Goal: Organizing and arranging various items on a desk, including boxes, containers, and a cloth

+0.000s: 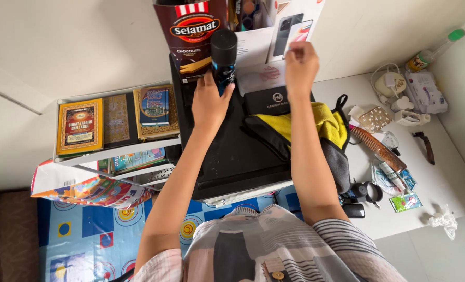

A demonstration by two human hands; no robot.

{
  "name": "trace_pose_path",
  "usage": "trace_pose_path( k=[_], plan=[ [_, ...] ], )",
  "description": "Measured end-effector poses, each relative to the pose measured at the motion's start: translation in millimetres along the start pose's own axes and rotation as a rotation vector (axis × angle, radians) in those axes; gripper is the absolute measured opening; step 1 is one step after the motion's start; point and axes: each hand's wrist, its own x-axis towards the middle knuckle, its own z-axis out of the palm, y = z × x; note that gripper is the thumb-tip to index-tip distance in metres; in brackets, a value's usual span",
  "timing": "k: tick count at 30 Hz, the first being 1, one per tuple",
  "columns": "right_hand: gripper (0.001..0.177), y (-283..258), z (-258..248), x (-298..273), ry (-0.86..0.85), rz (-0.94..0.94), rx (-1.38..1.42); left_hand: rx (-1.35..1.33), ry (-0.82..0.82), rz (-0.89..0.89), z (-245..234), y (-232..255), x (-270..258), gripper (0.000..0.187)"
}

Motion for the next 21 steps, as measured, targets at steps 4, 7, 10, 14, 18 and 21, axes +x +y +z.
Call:
trace_pose_path(
  k=[4,7,10,14,18,21],
  plan=[
    [0.019,1,-30,17,0.107,0.249,0.107,0.331,-0.21,-0.049,-12,23,-9,0.046],
    [0.022,8,-44,30,0.075,0.309,0.087,0.23,-0.17,0.057,-16,65,-21,0.035],
    [0.028,23,-50,52,-0.027,0.289,-0.035,0.088,-0.206,0.31,9,104,-7,0.022],
    [0.044,61,-41,75,-0.064,0.336,-0.089,-0.081,-0.117,0.383,66,125,18,0.021],
    [0.028,82,-27,81,-0.253,0.15,-0.023,-0.16,-0.103,0.283,103,125,33,0.056],
    [0.042,72,-25,61,-0.2,0.146,-0.177,-0.174,-0.21,0.161,74,143,20,0.061]
  ],
)
